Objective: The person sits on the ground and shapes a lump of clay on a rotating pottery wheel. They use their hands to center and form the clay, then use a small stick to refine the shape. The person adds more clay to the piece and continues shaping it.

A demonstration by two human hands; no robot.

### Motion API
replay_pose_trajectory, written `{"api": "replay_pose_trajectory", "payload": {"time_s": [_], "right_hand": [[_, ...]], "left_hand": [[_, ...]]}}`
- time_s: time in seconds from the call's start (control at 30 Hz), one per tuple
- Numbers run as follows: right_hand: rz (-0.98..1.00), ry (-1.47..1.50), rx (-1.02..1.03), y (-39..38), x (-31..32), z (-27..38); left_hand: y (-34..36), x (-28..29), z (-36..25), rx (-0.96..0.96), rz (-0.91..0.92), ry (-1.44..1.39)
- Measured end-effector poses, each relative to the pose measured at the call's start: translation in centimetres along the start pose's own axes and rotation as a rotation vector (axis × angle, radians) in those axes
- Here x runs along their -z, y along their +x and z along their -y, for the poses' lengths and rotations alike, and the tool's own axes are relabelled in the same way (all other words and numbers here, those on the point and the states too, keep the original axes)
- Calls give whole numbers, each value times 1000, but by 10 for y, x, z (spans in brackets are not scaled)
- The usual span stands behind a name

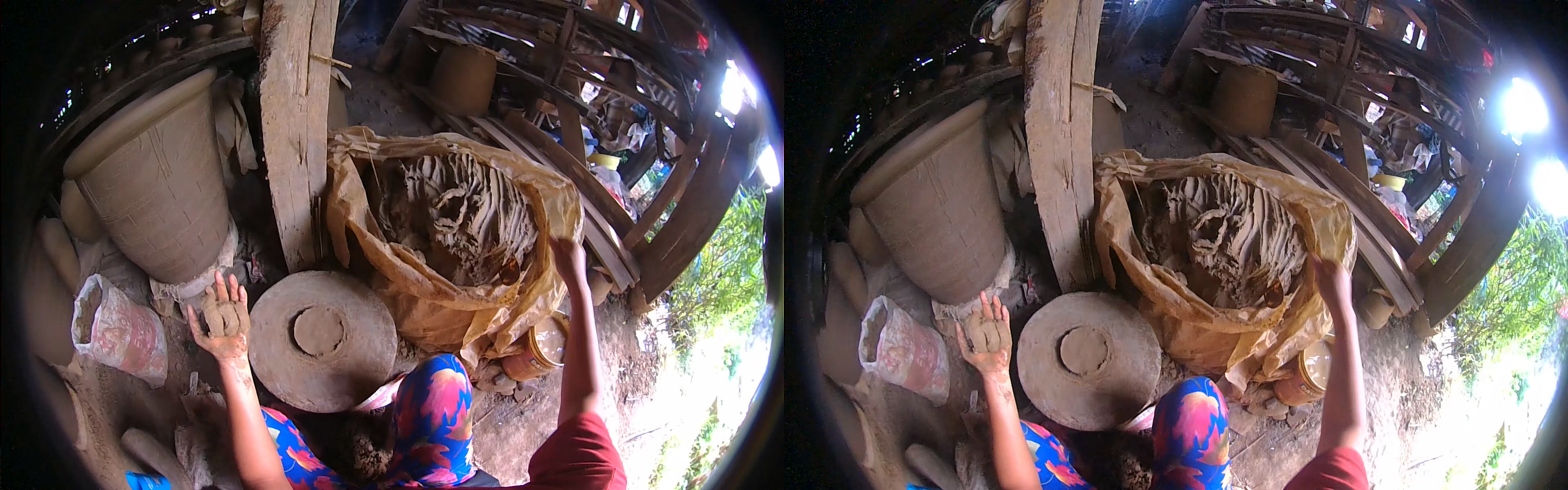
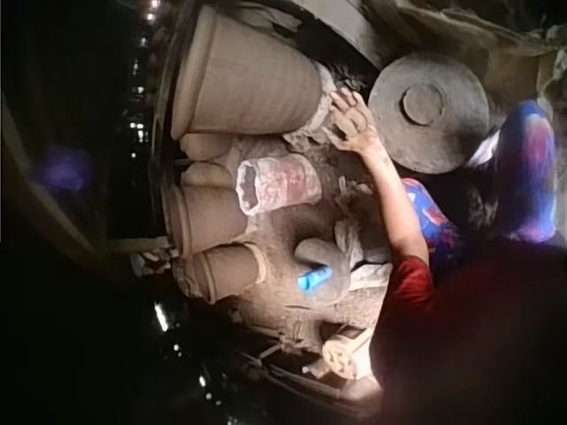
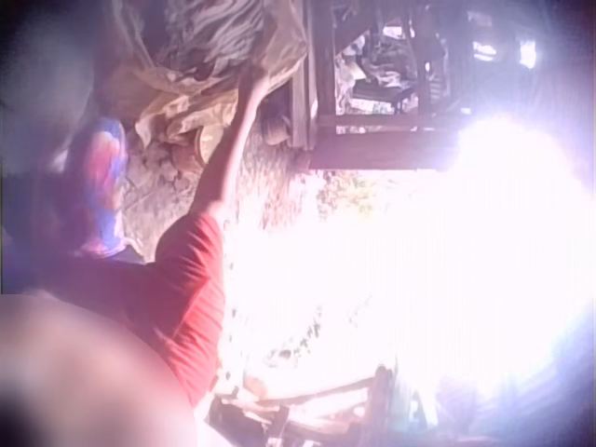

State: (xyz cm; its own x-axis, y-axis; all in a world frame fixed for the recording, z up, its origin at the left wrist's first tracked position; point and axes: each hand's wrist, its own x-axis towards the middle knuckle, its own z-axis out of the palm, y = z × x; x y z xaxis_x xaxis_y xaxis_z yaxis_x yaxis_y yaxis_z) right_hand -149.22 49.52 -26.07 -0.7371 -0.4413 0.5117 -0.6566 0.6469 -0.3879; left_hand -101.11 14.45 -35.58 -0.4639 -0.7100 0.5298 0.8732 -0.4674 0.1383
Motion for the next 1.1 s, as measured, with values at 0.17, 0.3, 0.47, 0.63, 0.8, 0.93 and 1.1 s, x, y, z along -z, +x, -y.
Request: {"api": "replay_pose_trajectory", "payload": {"time_s": [0.17,0.3,0.47,0.63,0.8,0.93,1.1], "right_hand": [[145,-34,253,118,-72,107],[163,-96,222,161,-119,133],[253,-251,123,186,-149,147],[138,-431,255,189,-171,160],[147,-399,293,195,-176,154],[71,-350,355,198,-174,148],[1,-301,387,195,-171,145]], "left_hand": [[4,-2,13,-18,-126,154],[8,-1,14,-35,-188,194],[11,4,9,-63,-240,252],[15,5,14,-53,-255,264],[17,1,23,-53,-331,264],[18,-1,28,-36,-312,267],[19,1,29,-5,-253,258]]}}
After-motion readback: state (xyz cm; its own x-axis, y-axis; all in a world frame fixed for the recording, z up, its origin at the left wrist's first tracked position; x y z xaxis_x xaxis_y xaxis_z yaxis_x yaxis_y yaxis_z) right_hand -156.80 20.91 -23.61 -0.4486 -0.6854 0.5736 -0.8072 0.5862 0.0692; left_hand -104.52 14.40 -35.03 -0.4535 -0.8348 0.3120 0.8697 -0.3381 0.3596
